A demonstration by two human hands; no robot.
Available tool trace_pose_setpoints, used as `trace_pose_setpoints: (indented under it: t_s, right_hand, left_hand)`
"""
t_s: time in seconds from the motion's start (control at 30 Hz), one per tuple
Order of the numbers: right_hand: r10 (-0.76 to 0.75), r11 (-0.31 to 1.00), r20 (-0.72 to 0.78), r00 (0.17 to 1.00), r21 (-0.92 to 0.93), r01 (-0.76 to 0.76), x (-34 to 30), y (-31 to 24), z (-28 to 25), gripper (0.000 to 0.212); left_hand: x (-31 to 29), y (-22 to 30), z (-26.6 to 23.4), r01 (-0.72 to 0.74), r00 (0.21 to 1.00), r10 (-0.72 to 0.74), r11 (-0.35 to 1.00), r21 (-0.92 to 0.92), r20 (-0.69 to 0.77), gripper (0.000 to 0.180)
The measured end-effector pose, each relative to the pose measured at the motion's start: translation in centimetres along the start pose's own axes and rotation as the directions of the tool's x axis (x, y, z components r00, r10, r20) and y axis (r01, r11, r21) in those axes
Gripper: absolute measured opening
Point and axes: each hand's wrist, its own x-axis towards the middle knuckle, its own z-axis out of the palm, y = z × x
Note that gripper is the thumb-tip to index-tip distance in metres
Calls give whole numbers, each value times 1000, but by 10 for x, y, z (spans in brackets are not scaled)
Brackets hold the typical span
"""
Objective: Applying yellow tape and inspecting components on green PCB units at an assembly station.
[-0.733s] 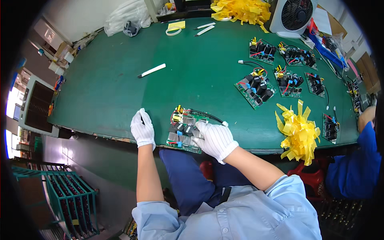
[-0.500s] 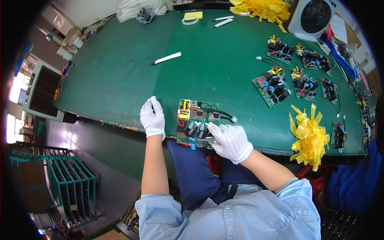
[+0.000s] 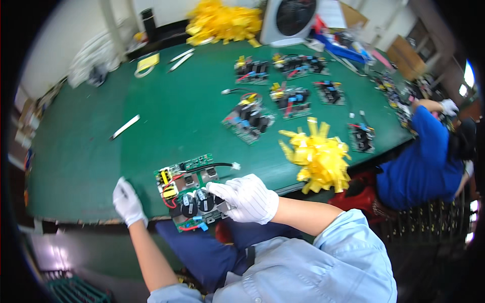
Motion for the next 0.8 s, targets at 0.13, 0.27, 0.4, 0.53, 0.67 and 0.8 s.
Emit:
trace_pose_setpoints:
  t_s: [0.13, 0.27, 0.4, 0.53, 0.67, 0.8]
  right_hand:
    - [36, 995, -97, 995, -91, -45, -15, 17, -58, 55]
    - [223, 943, -209, 952, -201, -265, -32, 41, -131, 53]
    - [383, 892, -428, 819, -58, -448, -67, 113, -192, 39]
    - [403, 757, -700, 590, -108, -645, -80, 216, -243, 32]
    - [550, 475, -719, 424, -148, -867, -94, 323, -285, 37]
    - [629, 194, -732, 261, -177, -965, -99, 386, -301, 39]
  left_hand:
    - [5, -6, -6, -167, 986, 169, 967, 193, 9, 39]
    - [2, 3, -12, -66, 997, 60, 983, 171, 41, 40]
    - [5, -14, -12, -143, 989, 139, 983, 116, 48, 38]
    - [-4, 1, -24, -172, 985, 169, 979, 107, 32, 32]
    - [-47, 46, -12, -264, 961, 264, 964, -20, 79, 26]
    - [-76, 82, 11, -505, 863, 473, 828, 244, 178, 24]
